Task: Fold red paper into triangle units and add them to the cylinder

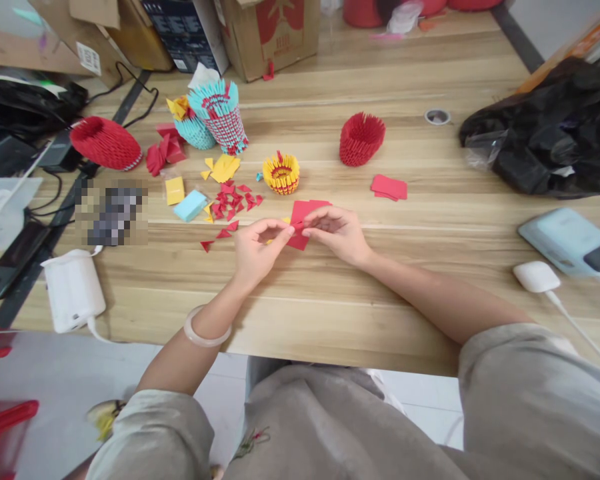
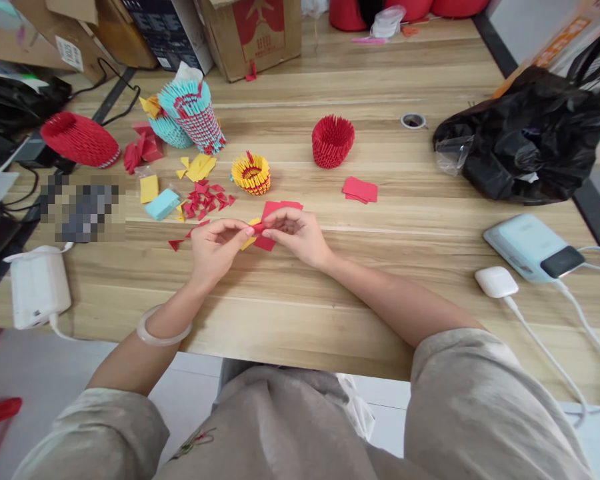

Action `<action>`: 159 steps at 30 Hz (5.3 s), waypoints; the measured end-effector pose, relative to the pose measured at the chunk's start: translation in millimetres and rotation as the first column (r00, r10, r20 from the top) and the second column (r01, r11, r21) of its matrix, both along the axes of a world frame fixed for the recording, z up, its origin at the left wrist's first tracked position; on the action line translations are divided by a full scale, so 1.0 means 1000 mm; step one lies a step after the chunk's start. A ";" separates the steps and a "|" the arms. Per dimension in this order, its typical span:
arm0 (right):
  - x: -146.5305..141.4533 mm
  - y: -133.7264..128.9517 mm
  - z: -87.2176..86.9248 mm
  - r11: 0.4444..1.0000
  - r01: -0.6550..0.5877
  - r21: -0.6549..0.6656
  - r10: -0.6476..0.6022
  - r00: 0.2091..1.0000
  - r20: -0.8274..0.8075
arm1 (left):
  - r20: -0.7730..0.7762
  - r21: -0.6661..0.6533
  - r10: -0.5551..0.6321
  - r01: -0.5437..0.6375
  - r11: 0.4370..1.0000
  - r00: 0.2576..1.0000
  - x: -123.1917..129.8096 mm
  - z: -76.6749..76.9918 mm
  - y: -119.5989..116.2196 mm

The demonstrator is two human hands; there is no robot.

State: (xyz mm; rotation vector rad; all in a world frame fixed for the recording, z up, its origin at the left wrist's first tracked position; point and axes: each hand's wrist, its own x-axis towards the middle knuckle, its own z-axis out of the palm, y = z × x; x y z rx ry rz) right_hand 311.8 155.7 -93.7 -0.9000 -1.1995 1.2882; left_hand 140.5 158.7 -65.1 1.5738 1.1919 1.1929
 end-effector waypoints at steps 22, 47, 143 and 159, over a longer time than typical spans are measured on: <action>-0.001 -0.002 -0.004 0.997 -0.075 0.031 0.076 0.997 -0.010 | 0.167 -0.111 -0.085 0.104 0.988 0.982 0.001 0.002 0.005; -0.001 -0.002 -0.001 0.994 -0.047 0.097 0.049 0.999 -0.021 | 0.062 0.090 -0.128 0.123 0.988 0.990 -0.001 -0.001 0.003; 0.005 -0.001 -0.006 0.940 -0.093 0.327 0.004 0.965 0.261 | 0.420 -0.451 -0.097 0.300 0.841 0.902 0.001 0.003 0.005; 0.001 -0.004 -0.007 0.981 0.066 0.180 -0.087 0.990 0.110 | 0.365 -0.472 -0.165 0.334 0.816 0.916 -0.001 -0.004 0.008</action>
